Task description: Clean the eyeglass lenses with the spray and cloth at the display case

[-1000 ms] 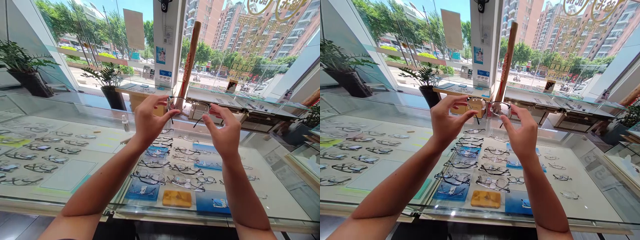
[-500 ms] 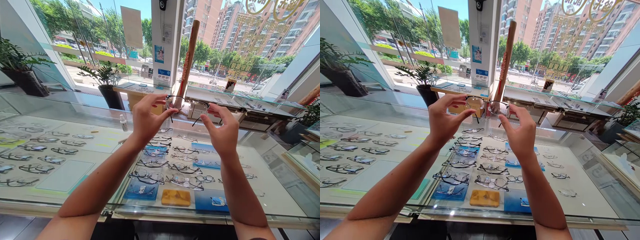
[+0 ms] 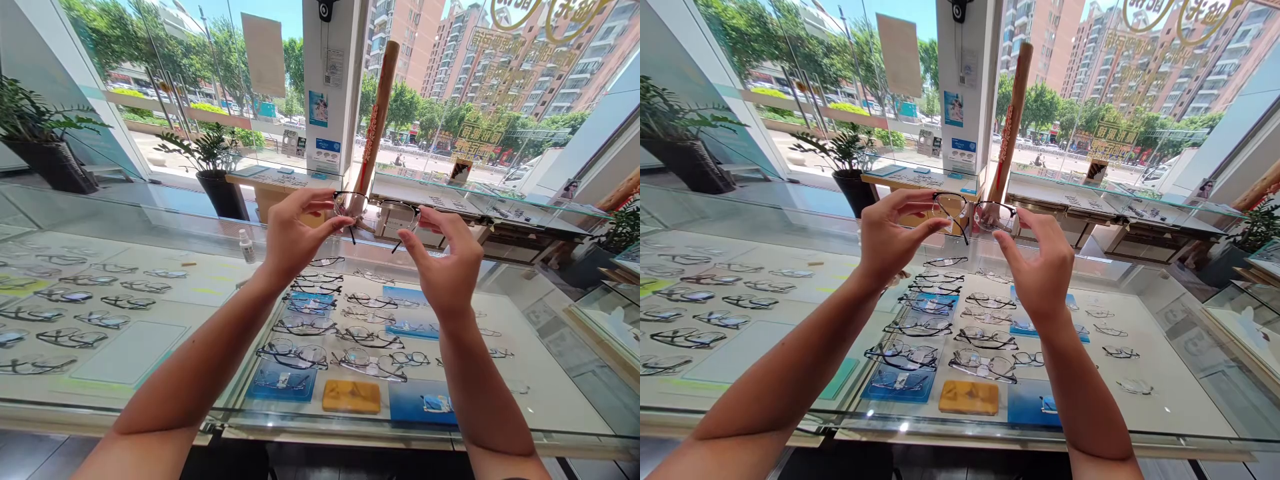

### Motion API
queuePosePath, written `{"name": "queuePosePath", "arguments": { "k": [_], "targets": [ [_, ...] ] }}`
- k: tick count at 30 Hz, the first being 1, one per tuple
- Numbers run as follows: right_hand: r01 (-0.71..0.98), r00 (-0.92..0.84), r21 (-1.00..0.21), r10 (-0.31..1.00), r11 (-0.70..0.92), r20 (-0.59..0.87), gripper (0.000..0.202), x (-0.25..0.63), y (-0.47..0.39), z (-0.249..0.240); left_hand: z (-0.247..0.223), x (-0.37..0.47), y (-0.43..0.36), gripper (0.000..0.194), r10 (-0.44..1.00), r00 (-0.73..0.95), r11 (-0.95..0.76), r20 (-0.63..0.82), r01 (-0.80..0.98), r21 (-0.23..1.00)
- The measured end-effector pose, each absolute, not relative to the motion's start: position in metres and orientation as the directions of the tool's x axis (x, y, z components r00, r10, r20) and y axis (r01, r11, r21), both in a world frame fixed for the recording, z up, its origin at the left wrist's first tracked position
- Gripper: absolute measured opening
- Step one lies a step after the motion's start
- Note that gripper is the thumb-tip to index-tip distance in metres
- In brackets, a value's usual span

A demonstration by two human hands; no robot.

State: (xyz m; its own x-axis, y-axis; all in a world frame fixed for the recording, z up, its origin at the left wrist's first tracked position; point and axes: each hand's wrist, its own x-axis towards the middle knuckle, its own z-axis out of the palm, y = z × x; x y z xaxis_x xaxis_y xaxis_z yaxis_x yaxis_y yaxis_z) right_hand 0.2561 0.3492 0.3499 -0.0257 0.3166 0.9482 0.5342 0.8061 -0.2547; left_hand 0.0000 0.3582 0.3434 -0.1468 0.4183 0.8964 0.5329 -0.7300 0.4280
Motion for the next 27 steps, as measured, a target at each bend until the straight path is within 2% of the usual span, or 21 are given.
{"name": "queuePosePath", "arguments": {
  "k": [12, 27],
  "targets": [
    [0.54, -0.026, -0.251, 0.314, 0.803, 0.949, 0.032, 0.2564, 0.3481, 0.3507, 0.3448, 0.0013, 0.3566, 0.049, 0.5, -0.166, -0.698, 0.85, 0.503, 0.509],
    [0.531, -0.05, -0.352, 0.444, 0.77, 0.895, 0.038, 0.2601, 0.3529, 0.3484, 0.3447, 0.004, 0.3492, 0.049, 0.311, -0.137, -0.643, 0.941, 0.698, 0.314]
  ]
}}
